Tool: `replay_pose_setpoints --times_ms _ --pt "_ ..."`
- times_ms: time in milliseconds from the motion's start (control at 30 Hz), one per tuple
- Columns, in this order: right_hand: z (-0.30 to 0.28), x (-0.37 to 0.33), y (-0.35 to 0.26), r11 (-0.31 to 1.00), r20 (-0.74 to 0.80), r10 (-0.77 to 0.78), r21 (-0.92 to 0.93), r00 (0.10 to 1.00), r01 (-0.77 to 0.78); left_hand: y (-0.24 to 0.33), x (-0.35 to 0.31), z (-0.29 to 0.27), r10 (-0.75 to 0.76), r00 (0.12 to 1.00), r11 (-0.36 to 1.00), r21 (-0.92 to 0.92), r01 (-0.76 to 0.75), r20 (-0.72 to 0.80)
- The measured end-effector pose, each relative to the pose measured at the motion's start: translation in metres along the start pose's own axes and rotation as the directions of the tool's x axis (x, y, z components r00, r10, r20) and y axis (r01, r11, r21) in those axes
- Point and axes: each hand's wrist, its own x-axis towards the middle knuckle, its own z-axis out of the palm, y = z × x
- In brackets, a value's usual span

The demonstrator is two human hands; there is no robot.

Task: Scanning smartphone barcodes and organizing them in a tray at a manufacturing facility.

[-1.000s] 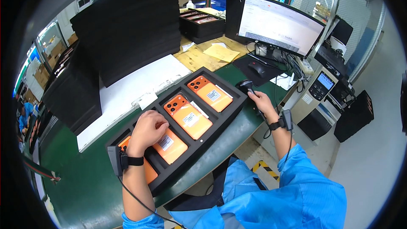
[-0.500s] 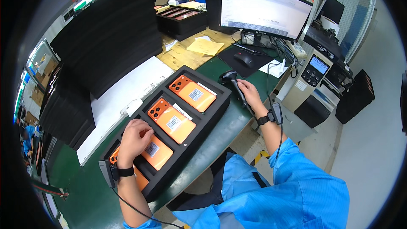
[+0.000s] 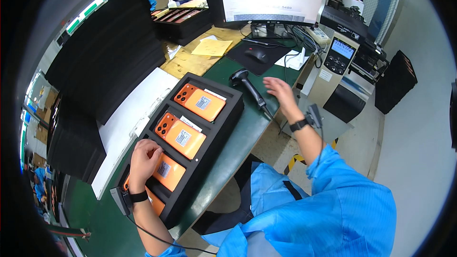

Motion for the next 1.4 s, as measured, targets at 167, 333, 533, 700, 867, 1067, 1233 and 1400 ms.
replay_pose_setpoints --times_ms 167,333,533,700,867,1067,1233,1400 --pt "-0.099 -0.041 -0.036 0.997 -0.266 -0.068 -0.049 0.962 0.057 0.001 0.002 0.002 0.008 1.0 1.0 -0.029 -0.009 -0.006" --pt "-0.204 -0.037 -0.048 0.989 -0.551 -0.149 -0.061 0.821 0.138 0.003 0.001 0.003 0.018 1.0 0.999 -0.028 -0.019 -0.02" --pt "-0.249 -0.022 -0.069 0.979 -0.677 -0.198 -0.169 0.709 0.112 0.002 0.002 0.005 0.016 0.999 0.999 0.029 -0.015 -0.037" --pt "-0.245 -0.01 -0.08 0.988 -0.661 -0.119 -0.152 0.741 0.023 0.006 0.002 0.005 0.002 1.0 1.0 0.028 -0.001 -0.023" --pt "-0.249 0.006 -0.079 0.98 -0.702 -0.188 -0.177 0.687 0.088 0.003 0.001 0.007 0.01 0.999 0.999 0.033 -0.008 -0.042" --pt "-0.248 0.015 -0.082 0.984 -0.746 -0.181 -0.143 0.641 0.111 0.004 0.002 0.005 0.009 1.0 1.0 0.023 -0.009 -0.027" --pt "-0.251 0.013 -0.075 0.973 -0.747 -0.227 -0.2 0.624 0.114 0.006 0.002 0.005 0.019 0.999 1.0 0.023 -0.019 -0.038" --pt "-0.258 0.006 -0.065 0.96 -0.716 -0.272 -0.244 0.642 0.134 0.006 0.002 0.005 -0.01 1.0 1.0 0.021 0.01 -0.013"
